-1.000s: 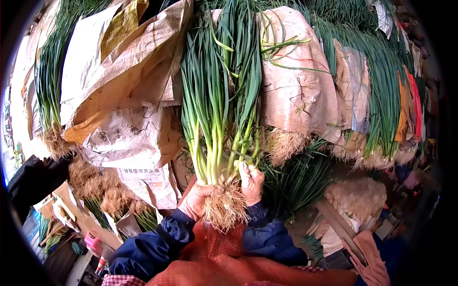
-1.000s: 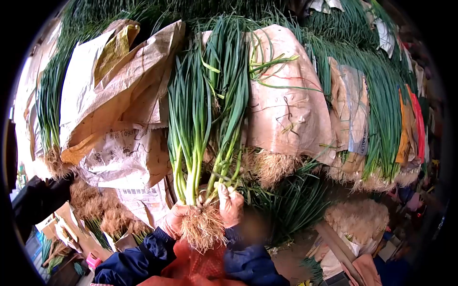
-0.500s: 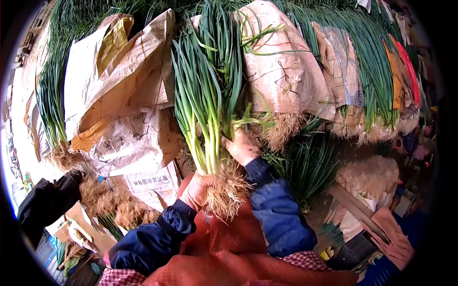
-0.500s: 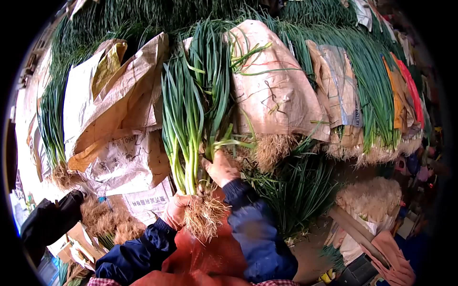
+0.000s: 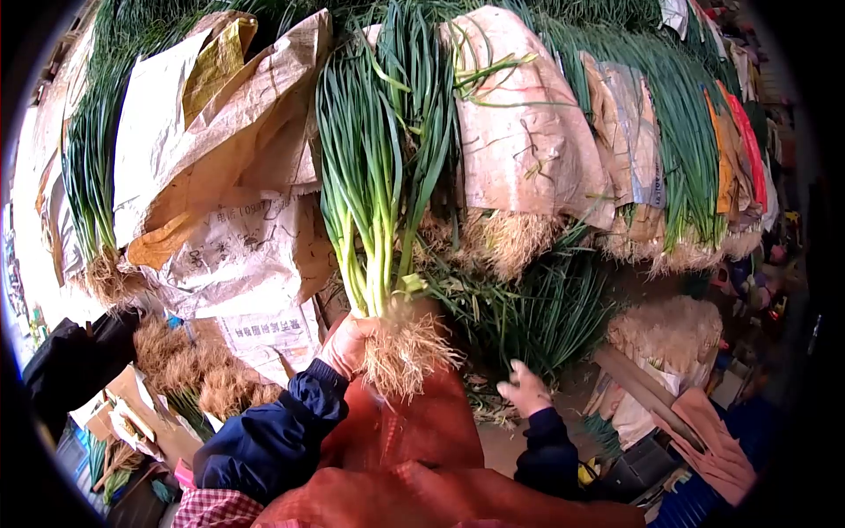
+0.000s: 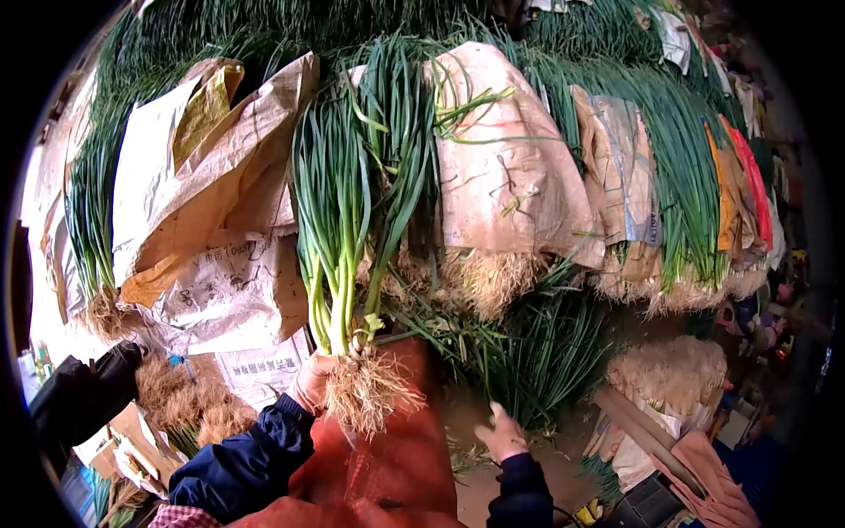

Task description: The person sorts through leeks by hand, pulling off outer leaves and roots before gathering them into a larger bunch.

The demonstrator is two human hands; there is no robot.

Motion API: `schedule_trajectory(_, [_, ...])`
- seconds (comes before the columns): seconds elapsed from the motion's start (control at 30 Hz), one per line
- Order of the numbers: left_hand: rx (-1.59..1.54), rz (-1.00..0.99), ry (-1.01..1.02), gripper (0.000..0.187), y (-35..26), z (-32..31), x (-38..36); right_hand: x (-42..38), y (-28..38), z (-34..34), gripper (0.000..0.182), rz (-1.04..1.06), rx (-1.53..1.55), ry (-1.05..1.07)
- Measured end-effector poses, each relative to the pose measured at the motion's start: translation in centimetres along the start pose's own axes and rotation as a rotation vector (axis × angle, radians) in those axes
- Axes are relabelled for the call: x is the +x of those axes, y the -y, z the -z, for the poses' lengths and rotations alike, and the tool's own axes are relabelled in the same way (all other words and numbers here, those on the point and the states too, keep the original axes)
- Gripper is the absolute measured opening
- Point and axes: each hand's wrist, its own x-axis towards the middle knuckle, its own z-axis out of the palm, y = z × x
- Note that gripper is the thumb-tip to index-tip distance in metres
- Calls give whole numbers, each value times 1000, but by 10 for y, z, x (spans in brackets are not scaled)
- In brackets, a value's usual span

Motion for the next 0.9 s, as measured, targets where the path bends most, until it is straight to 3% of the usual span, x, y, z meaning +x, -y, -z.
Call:
schedule_trajectory(0.03, [32,19,-22,36,6,4,-3,15,28,-7,63,330,476,-83])
schedule_trajectory(0.07, [74,25,-22,35,8,4,2,6,103,11,63,449,706,-176])
schedule_trajectory(0.13, [103,92,-11,34,8,-6,1,24,185,25,51,854,562,-300])
schedule_trajectory(0.2, [154,29,-59,33,7,-8,-6,57,195,-2,28,1020,434,-359])
schedule_trajectory(0.23, [132,40,-74,40,2,-3,-9,36,200,4,12,1006,577,-430])
schedule_trajectory(0.27, [34,59,-2,38,4,11,-3,9,200,18,13,830,1108,-69])
schedule_trajectory(0.33, [-64,102,-39,37,2,15,-3,-9,162,32,23,609,1218,-334])
schedule_trajectory(0.4, [-138,169,-6,42,3,28,-6,9,153,33,34,753,584,-775])
schedule_trajectory(0.43, [-238,146,51,43,11,31,-7,28,148,24,38,783,406,-697])
schedule_trajectory(0.47, [-280,143,66,44,15,39,-8,45,151,11,39,674,683,-259])
schedule_trajectory(0.53, [-287,101,42,45,33,65,-12,67,188,-1,44,621,1515,684])
schedule_trajectory(0.57, [-271,72,31,45,39,78,-15,65,206,-7,44,632,1494,617])
schedule_trajectory(0.63, [-166,47,13,43,19,41,-43,45,227,5,41,646,1377,518])
schedule_trajectory(0.73, [-102,81,0,41,15,19,-57,34,230,3,35,737,1214,61])
schedule_trajectory(0.8, [-50,154,65,40,17,31,-45,70,224,-11,20,706,460,-377])
schedule_trajectory(0.87, [56,79,-10,42,27,18,-33,62,229,-10,19,604,86,-533])
schedule_trajectory(0.9, [84,-11,-30,37,30,16,-27,63,220,-18,29,609,66,-575])
